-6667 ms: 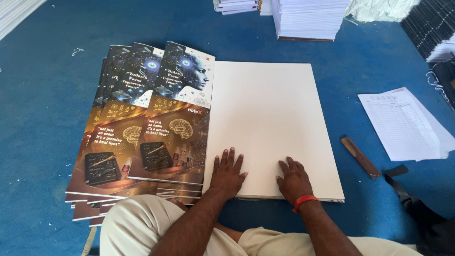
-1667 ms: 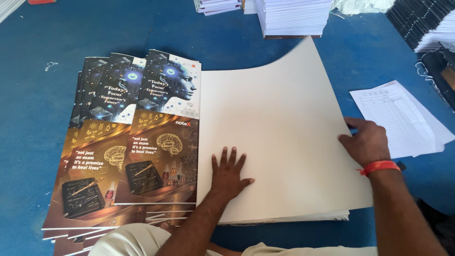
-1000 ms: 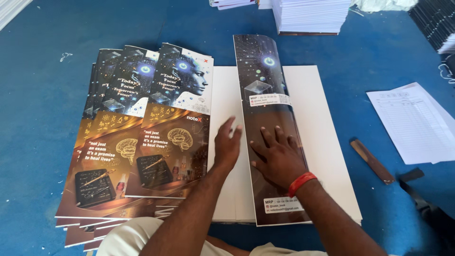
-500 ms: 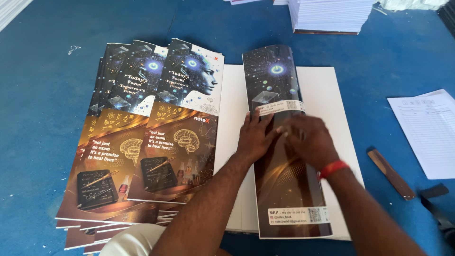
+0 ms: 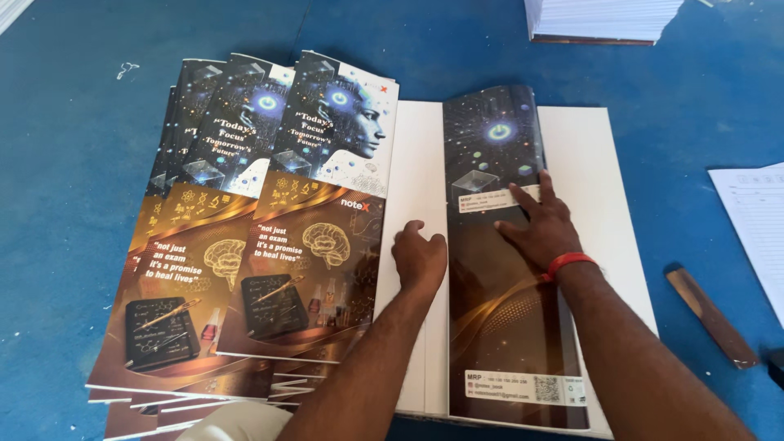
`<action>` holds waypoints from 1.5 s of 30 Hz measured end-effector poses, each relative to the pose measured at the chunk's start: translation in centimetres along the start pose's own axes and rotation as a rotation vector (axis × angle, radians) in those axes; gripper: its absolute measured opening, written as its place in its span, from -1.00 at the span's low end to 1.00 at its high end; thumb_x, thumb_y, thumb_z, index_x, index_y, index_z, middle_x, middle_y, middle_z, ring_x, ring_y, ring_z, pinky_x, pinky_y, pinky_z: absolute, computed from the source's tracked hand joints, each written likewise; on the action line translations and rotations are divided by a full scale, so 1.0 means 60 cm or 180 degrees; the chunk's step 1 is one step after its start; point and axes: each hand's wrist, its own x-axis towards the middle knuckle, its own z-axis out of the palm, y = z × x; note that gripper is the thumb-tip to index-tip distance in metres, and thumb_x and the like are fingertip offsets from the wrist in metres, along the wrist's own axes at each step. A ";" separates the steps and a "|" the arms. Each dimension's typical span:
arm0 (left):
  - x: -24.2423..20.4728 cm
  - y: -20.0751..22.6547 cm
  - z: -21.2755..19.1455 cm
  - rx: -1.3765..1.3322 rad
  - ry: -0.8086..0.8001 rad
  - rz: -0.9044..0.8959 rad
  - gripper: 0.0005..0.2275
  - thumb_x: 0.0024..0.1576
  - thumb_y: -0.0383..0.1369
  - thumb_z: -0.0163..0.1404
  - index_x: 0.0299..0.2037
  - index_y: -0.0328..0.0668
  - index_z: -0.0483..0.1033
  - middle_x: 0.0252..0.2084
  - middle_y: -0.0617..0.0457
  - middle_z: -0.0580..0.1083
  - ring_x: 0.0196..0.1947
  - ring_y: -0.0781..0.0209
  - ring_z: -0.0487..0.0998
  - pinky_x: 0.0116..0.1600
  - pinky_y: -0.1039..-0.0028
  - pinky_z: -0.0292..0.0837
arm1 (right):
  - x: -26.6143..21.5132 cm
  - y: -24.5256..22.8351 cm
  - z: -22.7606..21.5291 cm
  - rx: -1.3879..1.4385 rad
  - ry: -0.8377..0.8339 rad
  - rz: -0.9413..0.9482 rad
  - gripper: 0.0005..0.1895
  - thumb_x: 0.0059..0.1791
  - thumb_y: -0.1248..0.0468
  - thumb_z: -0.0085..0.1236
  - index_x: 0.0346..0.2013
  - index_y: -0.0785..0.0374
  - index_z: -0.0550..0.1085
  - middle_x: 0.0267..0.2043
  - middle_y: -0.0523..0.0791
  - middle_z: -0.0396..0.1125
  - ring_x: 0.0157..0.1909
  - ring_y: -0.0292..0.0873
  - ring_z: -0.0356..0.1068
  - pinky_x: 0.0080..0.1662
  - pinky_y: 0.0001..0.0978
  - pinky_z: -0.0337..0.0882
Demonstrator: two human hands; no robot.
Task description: The person inserts a printed cover into a blank book block, presses the spine with a wooden tool, and stacks the finished books. The person repeats this process for multiple units, then fans the stack to align the edges before placing it aside.
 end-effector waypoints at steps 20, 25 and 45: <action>0.018 0.011 -0.008 -0.0978 0.0232 -0.0894 -0.76 -0.07 -0.48 0.22 -0.58 -0.35 0.35 -0.44 -0.13 0.52 -0.43 0.19 0.53 -0.35 0.32 0.44 | -0.023 -0.124 -0.035 -0.0848 -0.0634 0.0569 0.18 -0.35 -0.43 0.36 0.47 -0.24 0.14 0.64 -0.12 -0.41 0.57 0.29 -0.39 0.31 0.31 0.20; 0.019 0.007 -0.009 -0.1011 0.0321 -0.0777 -0.66 -0.15 -0.55 0.19 -0.67 -0.32 0.15 -0.58 -0.08 0.40 -0.56 0.22 0.35 -0.47 0.23 0.28 | -0.024 -0.123 -0.030 -0.0845 -0.0586 0.0524 0.17 -0.36 -0.42 0.37 0.45 -0.25 0.17 0.64 -0.12 -0.38 0.56 0.31 -0.37 0.29 0.31 0.22; 0.001 0.022 -0.016 -0.0496 -0.0167 -0.0752 -0.49 0.03 -0.40 0.15 0.22 -0.35 0.39 0.11 -0.35 0.52 0.03 -0.22 0.69 0.12 0.19 0.64 | -0.021 -0.125 -0.013 -0.0984 -0.0719 0.0672 0.16 -0.35 -0.44 0.35 0.46 -0.31 0.14 0.65 -0.15 -0.41 0.57 0.31 -0.44 0.25 0.36 0.22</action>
